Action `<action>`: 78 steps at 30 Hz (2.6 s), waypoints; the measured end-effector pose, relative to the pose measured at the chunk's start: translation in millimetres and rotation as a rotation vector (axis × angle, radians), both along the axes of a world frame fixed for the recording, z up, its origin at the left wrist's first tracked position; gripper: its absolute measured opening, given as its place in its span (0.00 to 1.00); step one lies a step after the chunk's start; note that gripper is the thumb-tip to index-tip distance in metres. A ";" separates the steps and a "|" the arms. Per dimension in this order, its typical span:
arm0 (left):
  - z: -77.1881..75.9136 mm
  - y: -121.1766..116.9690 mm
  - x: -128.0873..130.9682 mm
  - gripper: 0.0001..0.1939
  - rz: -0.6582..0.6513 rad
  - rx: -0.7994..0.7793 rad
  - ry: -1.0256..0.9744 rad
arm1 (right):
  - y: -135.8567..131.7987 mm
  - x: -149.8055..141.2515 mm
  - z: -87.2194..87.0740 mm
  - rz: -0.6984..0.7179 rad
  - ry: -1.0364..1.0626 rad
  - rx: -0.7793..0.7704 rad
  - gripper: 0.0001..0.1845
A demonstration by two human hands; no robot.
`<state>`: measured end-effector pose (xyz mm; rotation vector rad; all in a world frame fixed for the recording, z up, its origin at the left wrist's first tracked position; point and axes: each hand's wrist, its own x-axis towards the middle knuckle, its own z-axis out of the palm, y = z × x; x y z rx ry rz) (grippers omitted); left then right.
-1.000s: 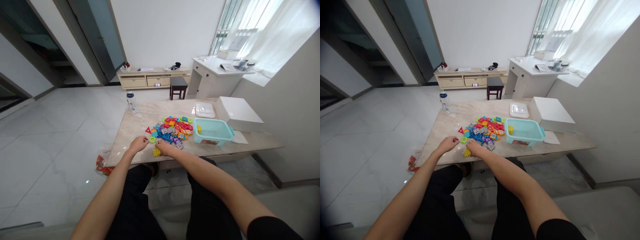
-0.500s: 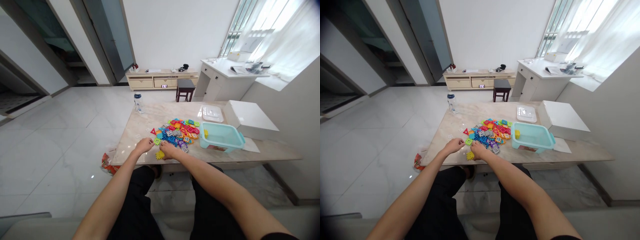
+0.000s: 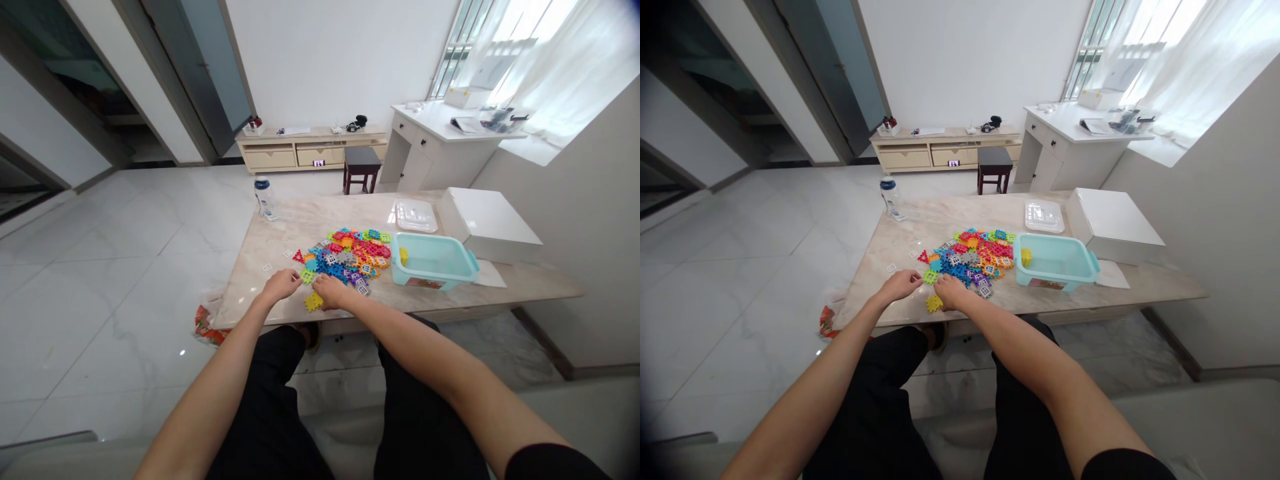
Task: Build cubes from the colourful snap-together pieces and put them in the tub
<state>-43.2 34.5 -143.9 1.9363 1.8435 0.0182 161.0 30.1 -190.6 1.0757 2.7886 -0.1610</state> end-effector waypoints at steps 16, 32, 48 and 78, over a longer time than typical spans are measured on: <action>-4.6 -4.6 -10.3 0.10 0.105 0.040 -0.146 | -10.6 -20.4 2.1 0.025 0.034 -0.049 0.28; 39.8 -5.4 66.1 0.26 0.374 -0.354 -1.286 | 22.6 59.1 66.7 -0.208 0.920 0.033 0.23; 52.2 5.2 222.7 0.31 0.175 -0.467 -1.304 | -2.0 189.7 68.0 -0.333 1.120 0.103 0.27; 54.2 -10.6 231.0 0.18 -0.232 0.413 -0.425 | -27.0 202.1 66.0 -0.280 0.992 0.369 0.31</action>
